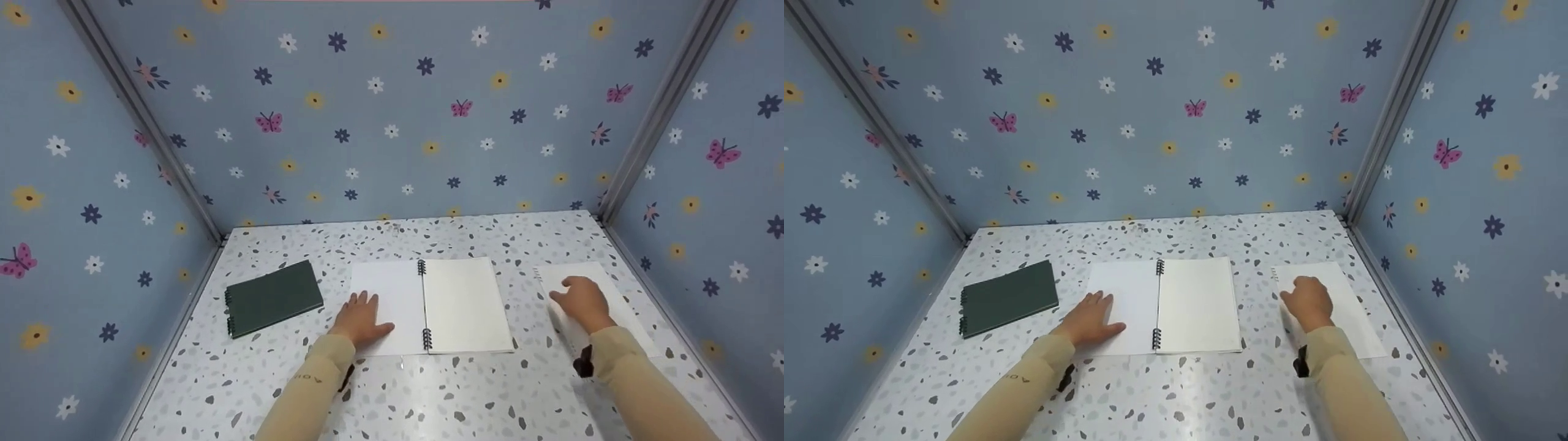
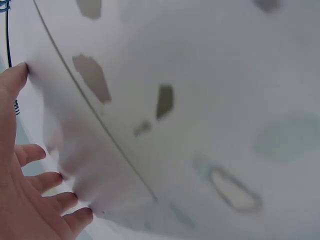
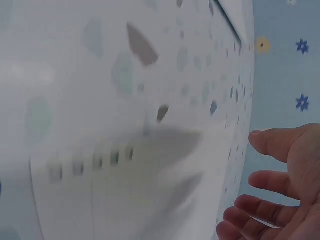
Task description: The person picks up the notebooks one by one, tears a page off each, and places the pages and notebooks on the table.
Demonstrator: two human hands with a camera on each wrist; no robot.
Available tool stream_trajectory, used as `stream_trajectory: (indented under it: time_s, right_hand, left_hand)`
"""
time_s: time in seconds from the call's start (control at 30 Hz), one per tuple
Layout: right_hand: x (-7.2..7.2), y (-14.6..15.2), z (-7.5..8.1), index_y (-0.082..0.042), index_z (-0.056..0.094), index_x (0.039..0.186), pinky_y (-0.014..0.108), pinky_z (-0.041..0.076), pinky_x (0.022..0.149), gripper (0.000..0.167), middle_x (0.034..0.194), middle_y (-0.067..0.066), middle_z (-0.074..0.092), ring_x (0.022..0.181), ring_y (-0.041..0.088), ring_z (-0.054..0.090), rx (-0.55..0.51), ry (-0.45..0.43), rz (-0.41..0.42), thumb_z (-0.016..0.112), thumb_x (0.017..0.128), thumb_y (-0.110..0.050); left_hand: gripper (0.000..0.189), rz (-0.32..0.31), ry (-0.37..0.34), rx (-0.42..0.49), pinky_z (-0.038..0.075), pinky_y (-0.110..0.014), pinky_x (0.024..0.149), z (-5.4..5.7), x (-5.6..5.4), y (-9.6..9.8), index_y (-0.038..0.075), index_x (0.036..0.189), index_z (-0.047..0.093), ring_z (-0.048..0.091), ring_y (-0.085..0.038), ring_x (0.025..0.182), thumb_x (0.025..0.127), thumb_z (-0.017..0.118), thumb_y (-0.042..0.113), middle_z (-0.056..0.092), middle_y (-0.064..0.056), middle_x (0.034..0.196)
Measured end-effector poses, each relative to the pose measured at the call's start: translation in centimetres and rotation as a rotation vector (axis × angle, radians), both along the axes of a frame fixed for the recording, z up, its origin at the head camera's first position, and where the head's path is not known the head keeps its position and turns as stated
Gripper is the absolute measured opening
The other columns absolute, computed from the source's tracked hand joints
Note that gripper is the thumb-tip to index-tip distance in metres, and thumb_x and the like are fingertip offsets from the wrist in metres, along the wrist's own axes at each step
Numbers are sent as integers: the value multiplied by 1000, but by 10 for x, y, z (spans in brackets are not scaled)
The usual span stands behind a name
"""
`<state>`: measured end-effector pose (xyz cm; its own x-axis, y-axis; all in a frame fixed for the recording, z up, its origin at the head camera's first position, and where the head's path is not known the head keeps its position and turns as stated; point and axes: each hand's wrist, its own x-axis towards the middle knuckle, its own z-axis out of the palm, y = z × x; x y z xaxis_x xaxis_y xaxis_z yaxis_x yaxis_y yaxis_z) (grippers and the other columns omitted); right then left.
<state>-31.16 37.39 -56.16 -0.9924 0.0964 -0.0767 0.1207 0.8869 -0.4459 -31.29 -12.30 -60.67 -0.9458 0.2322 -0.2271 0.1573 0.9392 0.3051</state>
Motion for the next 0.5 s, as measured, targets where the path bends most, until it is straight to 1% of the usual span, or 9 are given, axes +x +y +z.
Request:
stream_trajectory:
  time_s: [0.07, 0.17, 0.27, 0.33, 0.4, 0.43, 0.5]
  right_hand:
    - [3, -20, 1, 17, 59, 142, 68, 49, 112, 59, 144, 41, 59, 132, 59, 58, -22, 7, 26, 70, 104, -28]
    - [7, -49, 0, 14, 60, 143, 67, 47, 115, 59, 149, 39, 55, 137, 57, 55, -55, 1, 88, 74, 103, -27]
    - [11, -73, -3, 10, 60, 146, 66, 44, 120, 59, 156, 36, 52, 145, 55, 51, -77, -10, 170, 76, 102, -26]
    - [12, -86, -6, 9, 62, 146, 66, 42, 123, 58, 157, 36, 52, 148, 55, 49, -68, 2, 230, 78, 101, -24]
    - [14, -96, -9, 9, 63, 145, 65, 41, 124, 59, 157, 36, 52, 148, 55, 49, -54, 19, 283, 81, 99, -23]
    - [15, -101, -11, 9, 63, 144, 64, 41, 124, 59, 156, 36, 54, 147, 55, 50, -44, 28, 309, 82, 97, -23]
    - [17, -110, -16, 11, 64, 142, 63, 42, 123, 60, 153, 36, 56, 145, 54, 53, -19, 43, 353, 84, 96, -23]
  left_hand:
    - [94, 3, -7, 2, 22, -59, 136, 1, 3, -4, 0, 168, 37, 23, -49, 166, 103, 64, 62, 27, -30, 176]
    - [95, -12, -19, 8, 25, -61, 135, 6, 10, -8, -3, 165, 40, 26, -52, 164, 101, 68, 60, 29, -33, 174]
    - [96, -46, -43, 3, 27, -61, 134, 9, 17, -11, -2, 165, 40, 26, -52, 164, 99, 71, 59, 29, -32, 174]
    - [96, -56, -54, 4, 27, -62, 134, 11, 21, -13, -2, 165, 41, 26, -51, 164, 98, 73, 58, 29, -30, 175]
    - [96, -47, -57, -2, 28, -62, 133, 12, 23, -13, -2, 165, 41, 27, -51, 163, 97, 74, 57, 30, -31, 175]
    - [95, -31, -57, 0, 29, -63, 132, 12, 25, -13, -3, 164, 42, 28, -52, 163, 97, 75, 56, 30, -32, 174]
    - [92, 2, -41, 15, 34, -64, 129, 12, 28, -12, -6, 161, 45, 36, -53, 158, 98, 76, 53, 36, -35, 170]
